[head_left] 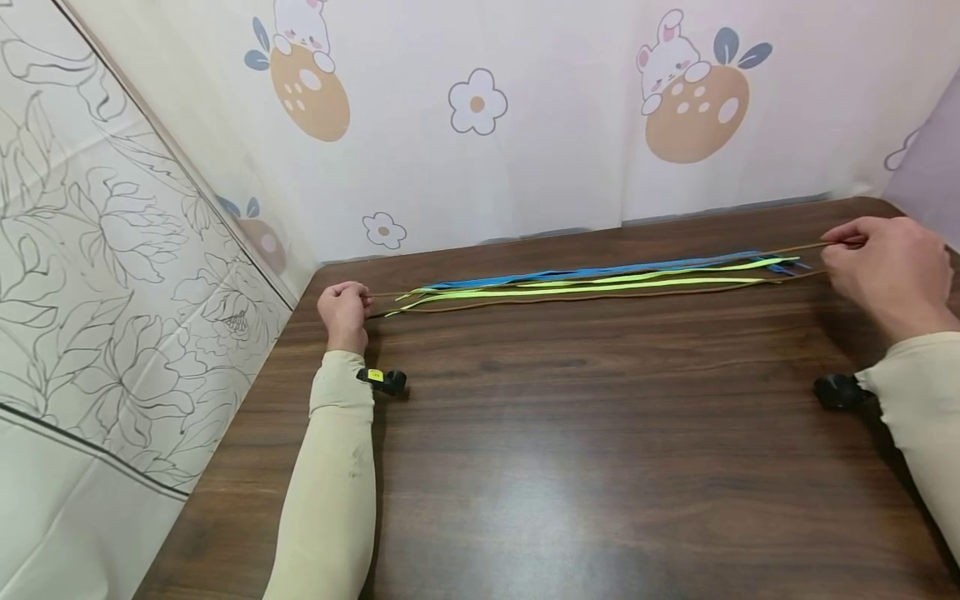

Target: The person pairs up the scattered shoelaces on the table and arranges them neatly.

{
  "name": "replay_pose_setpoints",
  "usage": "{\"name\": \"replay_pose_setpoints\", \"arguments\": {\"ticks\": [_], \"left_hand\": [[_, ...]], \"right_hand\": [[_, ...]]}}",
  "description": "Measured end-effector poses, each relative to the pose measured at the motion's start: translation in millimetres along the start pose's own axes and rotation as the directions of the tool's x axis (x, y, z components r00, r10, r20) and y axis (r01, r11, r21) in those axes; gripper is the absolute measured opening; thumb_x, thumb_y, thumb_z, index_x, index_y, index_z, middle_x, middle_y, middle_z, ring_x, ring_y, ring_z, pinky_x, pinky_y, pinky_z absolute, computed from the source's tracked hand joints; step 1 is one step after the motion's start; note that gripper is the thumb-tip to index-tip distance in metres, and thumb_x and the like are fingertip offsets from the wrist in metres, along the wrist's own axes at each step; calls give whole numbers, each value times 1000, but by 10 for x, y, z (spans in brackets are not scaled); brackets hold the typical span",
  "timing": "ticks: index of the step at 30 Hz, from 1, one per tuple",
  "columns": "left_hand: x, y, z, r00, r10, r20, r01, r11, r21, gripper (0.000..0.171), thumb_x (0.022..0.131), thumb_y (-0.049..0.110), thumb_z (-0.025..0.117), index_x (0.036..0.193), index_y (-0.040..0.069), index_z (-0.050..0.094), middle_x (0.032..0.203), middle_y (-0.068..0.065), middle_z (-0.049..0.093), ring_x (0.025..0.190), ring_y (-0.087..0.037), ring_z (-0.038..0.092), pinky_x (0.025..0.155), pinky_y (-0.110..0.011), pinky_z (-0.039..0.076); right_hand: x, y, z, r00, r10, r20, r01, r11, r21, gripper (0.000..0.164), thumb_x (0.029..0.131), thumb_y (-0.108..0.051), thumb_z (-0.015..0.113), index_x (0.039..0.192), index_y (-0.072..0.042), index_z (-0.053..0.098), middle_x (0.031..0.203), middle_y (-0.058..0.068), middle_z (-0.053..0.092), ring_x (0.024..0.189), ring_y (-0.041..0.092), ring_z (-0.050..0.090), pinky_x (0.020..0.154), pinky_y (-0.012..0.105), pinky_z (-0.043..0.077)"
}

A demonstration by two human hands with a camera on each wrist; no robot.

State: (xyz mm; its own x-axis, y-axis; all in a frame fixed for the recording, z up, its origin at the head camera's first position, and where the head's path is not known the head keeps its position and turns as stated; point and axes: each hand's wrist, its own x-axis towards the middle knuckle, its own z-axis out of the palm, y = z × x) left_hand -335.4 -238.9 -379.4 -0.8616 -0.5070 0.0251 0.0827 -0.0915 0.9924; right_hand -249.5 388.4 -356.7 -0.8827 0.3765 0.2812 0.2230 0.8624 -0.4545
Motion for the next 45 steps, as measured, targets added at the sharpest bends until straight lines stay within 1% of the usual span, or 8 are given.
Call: {"name": "replay_pose_setpoints", "arguments": {"ticks": [7, 13, 19, 26, 31, 35, 41, 45], "left_hand": [[-25, -27, -19, 998, -1, -70, 10, 992, 123, 11, 91, -3, 54, 91, 7, 58, 81, -5, 59, 69, -17, 65, 63, -25, 48], [-40, -26, -13, 992, -16, -124, 39, 982, 187, 16, 93, -1, 50, 105, 3, 61, 93, -5, 59, 82, -24, 68, 72, -27, 50], [-45, -34, -26, 992, 2, -124, 25, 975, 221, 28, 93, 1, 52, 119, -3, 60, 93, -2, 57, 93, -31, 68, 69, -26, 47], [-20, -51, -75, 989, 24, -144, 27, 939, 342, 27, 93, 4, 50, 116, 0, 63, 96, -2, 56, 84, -17, 54, 70, -27, 43], [-21, -32, -93, 992, -5, -129, 51, 933, 357, 22, 94, 6, 52, 113, 2, 63, 97, -3, 56, 80, -14, 54, 69, -27, 44], [-4, -34, -109, 991, -12, -132, 63, 920, 386, 20, 94, 6, 51, 110, 3, 63, 89, -2, 58, 78, -16, 58, 64, -25, 44], [19, -40, -148, 993, -33, -117, 86, 873, 480, 24, 92, 7, 50, 111, 5, 64, 67, -1, 66, 78, -17, 58, 61, -26, 45], [38, -43, -165, 996, -25, -86, 66, 850, 522, 28, 92, 9, 50, 112, 3, 69, 64, 1, 66, 75, -20, 63, 57, -25, 46]], "right_hand": [[18, 25, -3, 997, 46, 69, -44, 999, -30, 40, 92, -17, 43, 123, 1, 61, 120, 31, 58, 113, 54, 45, 84, 63, 39], [1, 30, 8, 991, 81, 106, -76, 996, -46, 45, 91, -18, 40, 128, 5, 53, 127, 35, 50, 118, 57, 39, 91, 66, 37], [0, 44, 11, 985, 103, 137, -94, 993, -67, 45, 92, -21, 36, 124, 6, 54, 128, 37, 46, 119, 58, 37, 94, 65, 36], [7, 54, 20, 979, 126, 163, -116, 991, -70, 48, 93, -25, 36, 122, 8, 53, 127, 37, 46, 118, 57, 37, 95, 65, 34], [-14, 57, 10, 973, 143, 180, -132, 989, -67, 47, 92, -26, 38, 120, 8, 53, 124, 37, 47, 114, 56, 41, 89, 64, 39], [-27, 35, 4, 968, 156, 197, -142, 986, -85, 48, 93, -27, 37, 123, 8, 52, 125, 37, 47, 109, 55, 45, 82, 63, 42], [-34, 17, 3, 960, 170, 224, -149, 983, -107, 53, 95, -30, 35, 130, 7, 49, 129, 37, 45, 108, 56, 47, 78, 62, 43], [-34, 34, 17, 957, 165, 240, -142, 984, -109, 55, 96, -32, 35, 132, 6, 48, 130, 37, 44, 105, 56, 48, 77, 62, 43]]}}
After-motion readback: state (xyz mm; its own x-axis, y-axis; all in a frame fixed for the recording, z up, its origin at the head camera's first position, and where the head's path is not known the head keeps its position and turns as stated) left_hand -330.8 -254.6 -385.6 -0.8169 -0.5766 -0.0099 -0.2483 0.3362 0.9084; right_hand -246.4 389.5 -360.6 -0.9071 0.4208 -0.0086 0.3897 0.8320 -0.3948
